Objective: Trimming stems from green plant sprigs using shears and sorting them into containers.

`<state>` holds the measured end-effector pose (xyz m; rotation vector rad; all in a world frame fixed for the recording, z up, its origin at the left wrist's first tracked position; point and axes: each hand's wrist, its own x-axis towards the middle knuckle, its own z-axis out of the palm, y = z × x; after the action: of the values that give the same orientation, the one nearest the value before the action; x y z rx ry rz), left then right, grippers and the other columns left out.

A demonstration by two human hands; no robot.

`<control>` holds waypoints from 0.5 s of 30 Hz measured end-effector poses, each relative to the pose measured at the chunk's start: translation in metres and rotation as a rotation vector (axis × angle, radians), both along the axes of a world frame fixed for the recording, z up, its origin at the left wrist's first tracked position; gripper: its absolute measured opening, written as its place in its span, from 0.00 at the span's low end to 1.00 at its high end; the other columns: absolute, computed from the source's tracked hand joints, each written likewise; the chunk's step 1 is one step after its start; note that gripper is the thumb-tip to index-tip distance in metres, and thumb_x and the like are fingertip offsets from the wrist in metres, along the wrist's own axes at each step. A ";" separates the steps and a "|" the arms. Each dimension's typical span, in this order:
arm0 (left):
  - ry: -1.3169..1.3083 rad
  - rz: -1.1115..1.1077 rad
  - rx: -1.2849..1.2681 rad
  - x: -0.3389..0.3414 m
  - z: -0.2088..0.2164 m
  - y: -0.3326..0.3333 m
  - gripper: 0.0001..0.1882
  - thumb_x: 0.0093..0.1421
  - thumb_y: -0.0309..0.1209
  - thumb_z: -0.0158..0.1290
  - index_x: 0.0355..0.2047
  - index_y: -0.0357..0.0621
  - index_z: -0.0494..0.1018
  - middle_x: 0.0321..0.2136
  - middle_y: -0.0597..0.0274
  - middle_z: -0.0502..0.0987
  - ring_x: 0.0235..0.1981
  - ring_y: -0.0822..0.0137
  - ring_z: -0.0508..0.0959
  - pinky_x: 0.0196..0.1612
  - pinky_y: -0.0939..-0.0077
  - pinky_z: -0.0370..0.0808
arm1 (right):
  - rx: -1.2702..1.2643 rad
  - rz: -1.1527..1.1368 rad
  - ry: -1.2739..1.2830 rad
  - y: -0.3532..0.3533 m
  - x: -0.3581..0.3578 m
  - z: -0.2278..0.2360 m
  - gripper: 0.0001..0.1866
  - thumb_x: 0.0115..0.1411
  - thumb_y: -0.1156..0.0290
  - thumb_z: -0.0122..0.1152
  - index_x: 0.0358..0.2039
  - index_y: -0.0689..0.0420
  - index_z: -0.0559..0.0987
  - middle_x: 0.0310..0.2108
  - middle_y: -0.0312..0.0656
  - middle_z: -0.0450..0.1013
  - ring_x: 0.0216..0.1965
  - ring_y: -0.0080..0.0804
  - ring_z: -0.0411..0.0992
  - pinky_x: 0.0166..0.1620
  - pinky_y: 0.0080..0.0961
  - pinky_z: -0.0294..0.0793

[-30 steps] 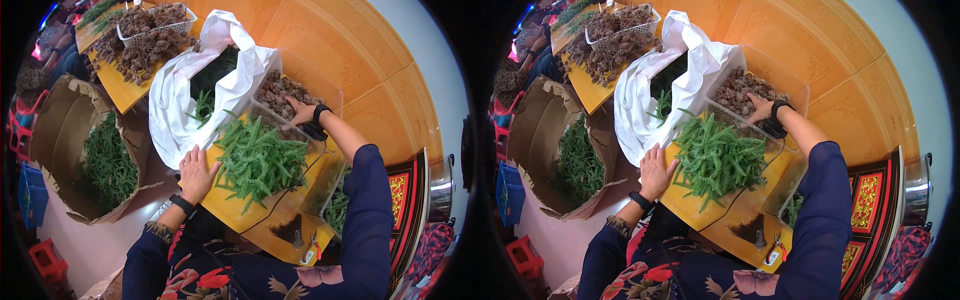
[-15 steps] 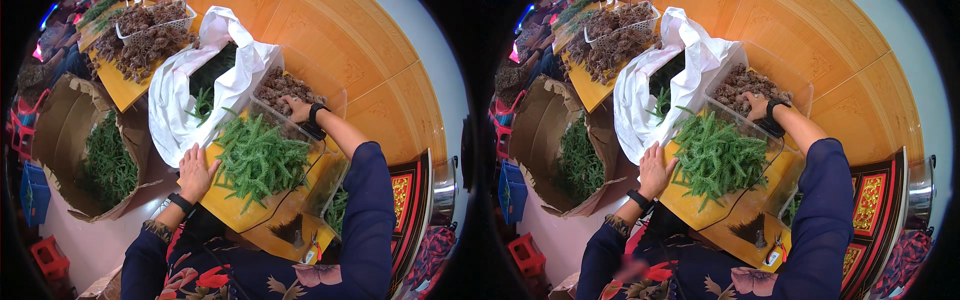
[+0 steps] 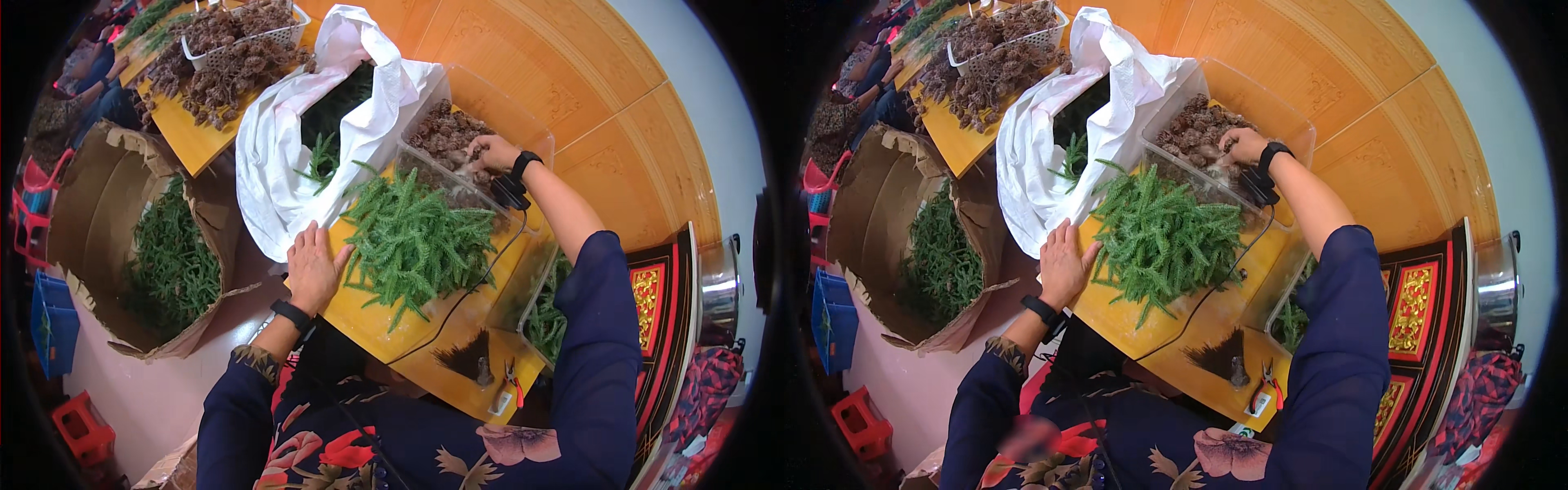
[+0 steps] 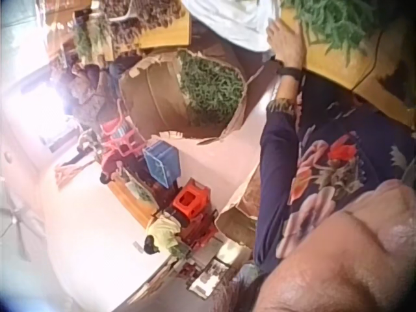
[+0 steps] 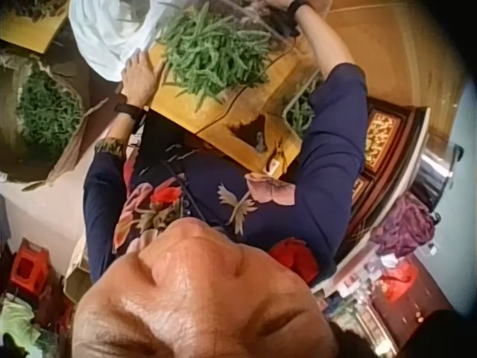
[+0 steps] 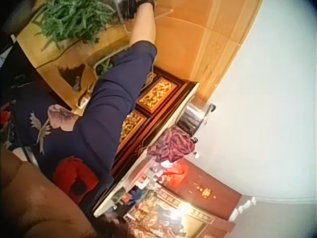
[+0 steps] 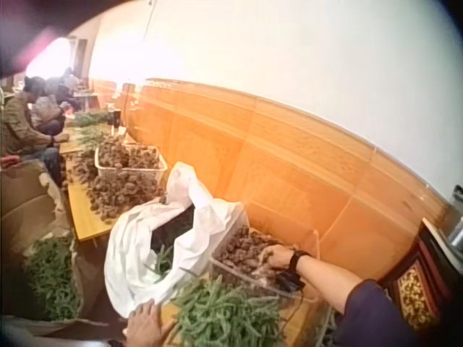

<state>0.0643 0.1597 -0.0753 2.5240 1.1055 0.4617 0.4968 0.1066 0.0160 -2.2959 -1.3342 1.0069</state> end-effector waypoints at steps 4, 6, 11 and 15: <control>0.009 0.009 -0.002 -0.006 -0.003 0.002 0.31 0.59 0.52 0.50 0.49 0.34 0.66 0.55 0.47 0.66 0.54 0.50 0.66 0.54 0.57 0.63 | -0.114 -0.051 -0.210 0.000 -0.018 0.038 0.21 0.39 0.72 0.78 0.34 0.55 0.78 0.27 0.35 0.73 0.30 0.29 0.70 0.33 0.28 0.70; 0.001 0.001 0.004 -0.007 -0.003 0.003 0.31 0.59 0.52 0.50 0.49 0.34 0.66 0.55 0.46 0.66 0.53 0.50 0.66 0.54 0.57 0.63 | -0.159 -0.064 -0.304 -0.007 -0.022 0.047 0.21 0.37 0.69 0.79 0.33 0.55 0.80 0.31 0.35 0.74 0.36 0.30 0.71 0.38 0.29 0.71; -0.042 -0.002 0.014 0.000 -0.007 0.000 0.31 0.59 0.52 0.50 0.48 0.34 0.66 0.54 0.47 0.67 0.52 0.50 0.67 0.53 0.57 0.64 | -0.002 -0.144 -0.171 -0.024 -0.016 0.057 0.20 0.39 0.71 0.78 0.34 0.56 0.80 0.29 0.36 0.75 0.33 0.28 0.73 0.35 0.29 0.73; -0.020 0.006 -0.013 -0.003 -0.002 -0.003 0.31 0.60 0.51 0.50 0.49 0.35 0.66 0.53 0.47 0.68 0.51 0.49 0.68 0.51 0.56 0.66 | 0.057 -0.175 -0.154 -0.032 -0.043 0.081 0.19 0.40 0.76 0.75 0.35 0.57 0.79 0.27 0.37 0.74 0.27 0.27 0.72 0.28 0.28 0.71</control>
<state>0.0613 0.1571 -0.0775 2.5001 1.1061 0.4795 0.4533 0.0749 0.0968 -2.4378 -1.1752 0.7411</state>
